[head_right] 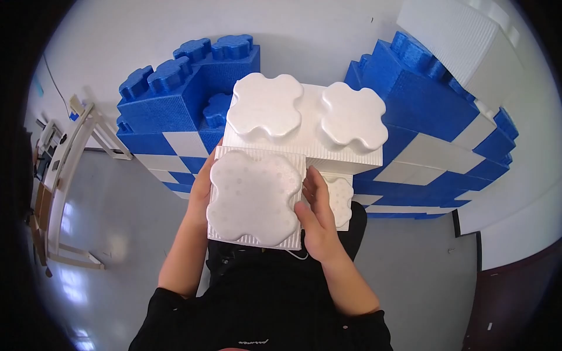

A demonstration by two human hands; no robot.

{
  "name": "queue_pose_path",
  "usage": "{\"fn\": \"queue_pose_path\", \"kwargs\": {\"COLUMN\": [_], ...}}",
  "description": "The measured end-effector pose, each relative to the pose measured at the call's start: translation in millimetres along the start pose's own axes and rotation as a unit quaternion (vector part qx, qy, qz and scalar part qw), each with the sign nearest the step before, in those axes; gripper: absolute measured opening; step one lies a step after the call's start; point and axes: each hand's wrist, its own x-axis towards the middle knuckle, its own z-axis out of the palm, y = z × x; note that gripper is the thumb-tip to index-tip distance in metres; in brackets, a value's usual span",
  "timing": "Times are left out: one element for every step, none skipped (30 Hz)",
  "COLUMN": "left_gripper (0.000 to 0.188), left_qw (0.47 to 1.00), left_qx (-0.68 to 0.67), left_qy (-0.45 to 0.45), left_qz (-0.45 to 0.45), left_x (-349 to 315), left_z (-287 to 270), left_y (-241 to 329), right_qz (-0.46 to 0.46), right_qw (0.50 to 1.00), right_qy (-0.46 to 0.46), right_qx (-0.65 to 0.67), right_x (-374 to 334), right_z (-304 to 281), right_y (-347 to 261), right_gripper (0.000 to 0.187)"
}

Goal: Assembling white foam blocks into a structure.

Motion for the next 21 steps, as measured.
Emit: {"fn": "queue_pose_path", "kwargs": {"left_gripper": [0.078,0.076,0.076,0.075,0.074,0.074,0.073,0.073,0.073,0.071,0.07,0.07,0.07,0.069,0.069,0.069,0.069,0.069,0.069,0.07,0.07], "left_qw": [1.0,0.999,0.999,1.0,1.0,1.0,1.0,0.999,0.999,1.0,1.0,1.0,1.0,1.0,1.0,0.999,0.999,0.999,0.999,0.999,0.999], "left_qx": [-0.009,-0.018,-0.019,-0.005,0.009,0.009,0.021,0.033,0.032,0.024,0.016,0.016,0.014,0.013,0.013,0.02,0.028,0.029,0.019,0.009,0.01], "left_qy": [-0.014,-0.028,-0.026,-0.021,-0.017,-0.015,-0.007,0.001,0.0,-0.006,-0.012,-0.012,-0.012,-0.012,-0.013,-0.02,-0.027,-0.027,-0.029,-0.031,-0.031], "left_qz": [0.002,0.003,0.002,0.004,0.005,0.005,0.004,0.003,0.003,0.009,0.016,0.016,0.017,0.019,0.019,0.02,0.022,0.022,0.018,0.014,0.016], "left_x": [0.1,0.4,-1.7,-3.4,-4.3,-3.9,-2.7,-2.1,-1.4,-1.0,-0.4,0.5,1.7,2.8,3.6,4.3,4.7,4.6,4.4,4.1,4.1], "left_z": [2.7,4.8,7.2,9.3,10.1,7.3,2.6,-1.0,-2.3,-3.1,-4.1,-5.9,-8.0,-10.1,-11.4,-12.6,-13.3,-14.7,-15.9,-16.4,-16.0], "left_y": [1.2,2.3,4.4,6.3,7.0,6.3,3.8,1.5,-0.2,-1.7,-3.4,-6.0,-8.8,-11.4,-13.8,-15.9,-17.3,-18.0,-18.4,-18.3,-17.8], "right_qz": [-0.005,-0.01,-0.007,-0.011,-0.014,-0.013,-0.012,-0.01,-0.01,-0.006,-0.001,-0.001,0.005,0.01,0.01,0.012,0.013,0.013,0.014,0.015,0.014], "right_qw": [1.0,0.999,0.999,0.998,0.997,0.997,0.997,0.996,0.996,0.997,0.997,0.997,0.997,0.996,0.996,0.996,0.995,0.995,0.996,0.996,0.996], "right_qy": [0.019,0.038,0.037,0.041,0.046,0.045,0.047,0.049,0.049,0.045,0.04,0.039,0.046,0.052,0.052,0.051,0.05,0.05,0.05,0.051,0.051], "right_qx": [0.013,0.025,0.025,0.039,0.053,0.054,0.066,0.078,0.077,0.069,0.061,0.061,0.066,0.072,0.071,0.076,0.08,0.081,0.077,0.073,0.073], "right_x": [3.1,5.6,5.8,5.7,5.6,7.1,8.7,9.3,9.1,8.9,9.0,9.4,10.0,10.6,10.7,11.1,10.9,10.7,10.4,10.2,10.5], "right_z": [6.2,10.3,13.7,16.1,18.3,21.3,24.0,25.5,24.0,21.2,19.0,18.3,18.1,17.5,15.6,13.2,11.9,12.5,13.1,13.6,12.9], "right_y": [-1.7,-2.5,-3.1,-3.4,-3.7,-4.0,-4.3,-4.2,-2.0,3.0,7.4,10.6,13.5,16.9,22.3,29.1,31.9,31.9,31.7,31.6,32.2], "right_gripper": [0.077,0.073,0.073,0.072,0.071,0.071,0.07,0.069,0.069,0.068,0.067,0.067,0.066,0.065,0.065,0.065,0.065,0.065,0.064,0.063,0.063]}}
